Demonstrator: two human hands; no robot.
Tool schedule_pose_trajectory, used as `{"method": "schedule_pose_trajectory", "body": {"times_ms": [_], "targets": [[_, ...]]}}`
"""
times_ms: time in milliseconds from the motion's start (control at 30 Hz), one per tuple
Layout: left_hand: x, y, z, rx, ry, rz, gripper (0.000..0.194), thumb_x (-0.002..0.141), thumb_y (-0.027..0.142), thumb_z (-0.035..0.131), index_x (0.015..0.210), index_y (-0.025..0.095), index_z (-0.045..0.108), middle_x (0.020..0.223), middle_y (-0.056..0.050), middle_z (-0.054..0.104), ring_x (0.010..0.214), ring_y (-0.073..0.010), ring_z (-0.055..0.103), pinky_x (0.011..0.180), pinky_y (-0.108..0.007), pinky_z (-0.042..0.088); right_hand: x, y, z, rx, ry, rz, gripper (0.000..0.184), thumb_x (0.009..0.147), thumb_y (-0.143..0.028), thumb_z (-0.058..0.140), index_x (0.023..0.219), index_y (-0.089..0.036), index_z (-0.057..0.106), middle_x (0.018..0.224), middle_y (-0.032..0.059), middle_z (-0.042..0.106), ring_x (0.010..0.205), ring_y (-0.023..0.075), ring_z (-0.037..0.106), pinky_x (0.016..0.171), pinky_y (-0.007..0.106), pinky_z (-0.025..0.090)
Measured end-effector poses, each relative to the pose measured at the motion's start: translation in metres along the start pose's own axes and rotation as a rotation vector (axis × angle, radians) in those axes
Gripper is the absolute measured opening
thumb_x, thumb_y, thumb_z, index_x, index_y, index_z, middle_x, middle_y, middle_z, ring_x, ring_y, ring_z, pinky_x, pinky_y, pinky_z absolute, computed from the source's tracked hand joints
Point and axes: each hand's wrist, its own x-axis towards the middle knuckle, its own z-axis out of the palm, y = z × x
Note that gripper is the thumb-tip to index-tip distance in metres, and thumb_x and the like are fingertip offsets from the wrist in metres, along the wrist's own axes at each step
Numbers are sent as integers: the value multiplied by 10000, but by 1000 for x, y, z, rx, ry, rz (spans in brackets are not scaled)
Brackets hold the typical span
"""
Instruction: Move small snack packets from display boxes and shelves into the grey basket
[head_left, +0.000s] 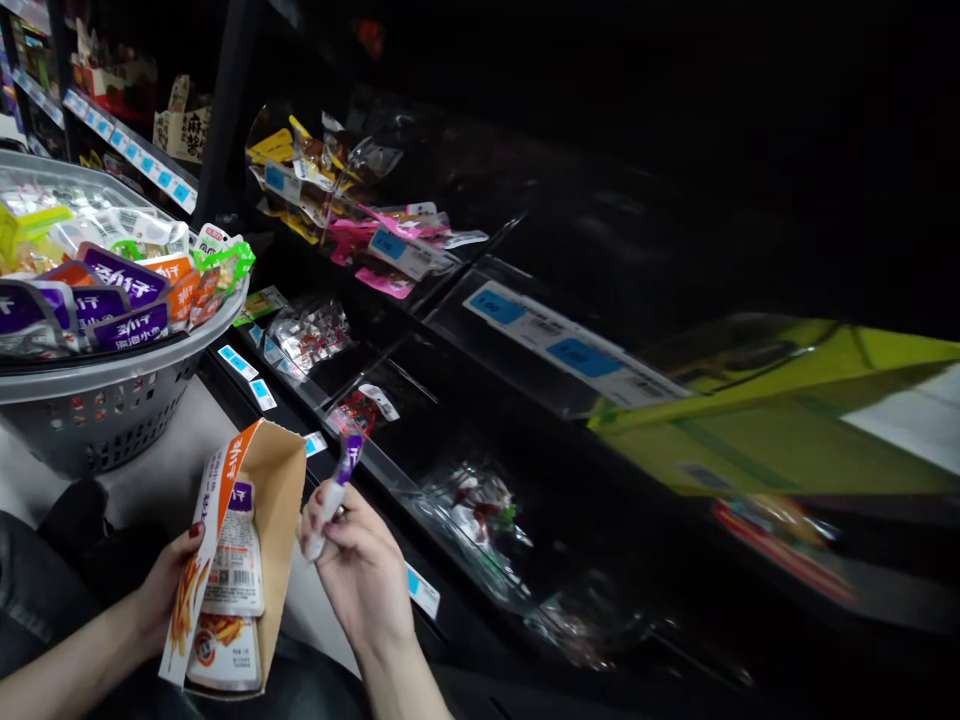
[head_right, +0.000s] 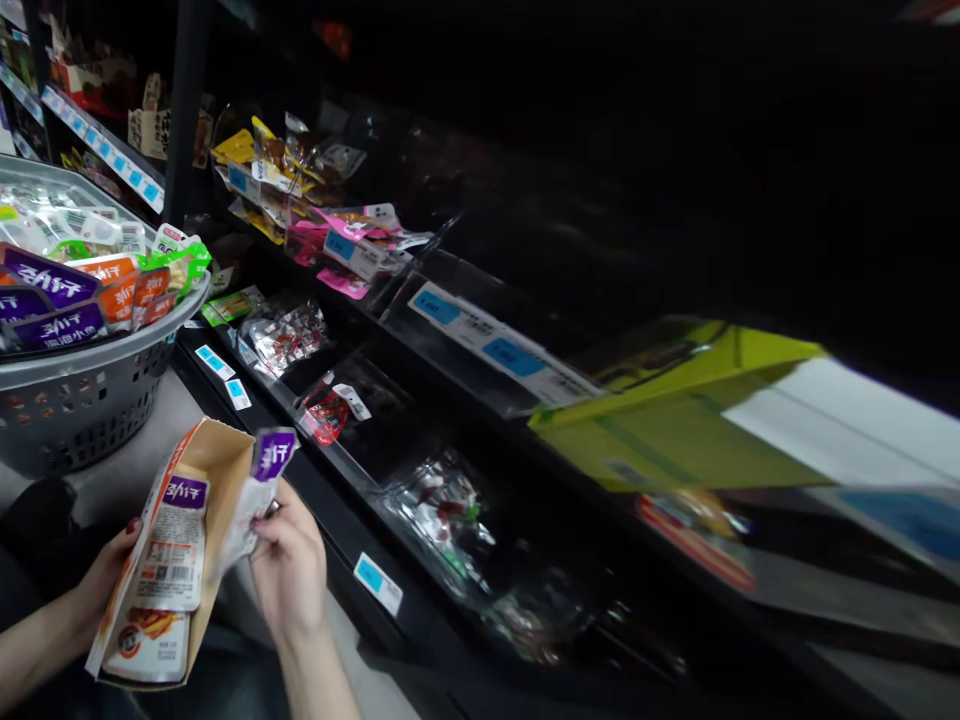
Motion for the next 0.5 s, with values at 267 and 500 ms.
{"method": "schedule_pose_trajectory", "body": {"times_ms": [267, 500], "targets": [[-2, -1, -4, -22, 15, -5, 176, 750, 254, 581, 784, 109, 674, 756, -64, 715, 724, -211, 658, 773, -342, 466, -2, -5, -17, 534, -241, 205, 229, 710, -261, 573, 620, -179, 379, 419, -126, 229, 306, -2, 46, 298, 86, 104], [-2, -1, 1, -9, 22, 3, 211, 721, 275, 616, 807, 93, 679, 771, -88, 714, 740, -235, 659, 766, -362, 479, 2, -6, -13, 110, -110, -4, 181, 713, -311, 570, 659, -184, 453, 469, -98, 332, 336, 10, 195, 353, 126, 225]]}}
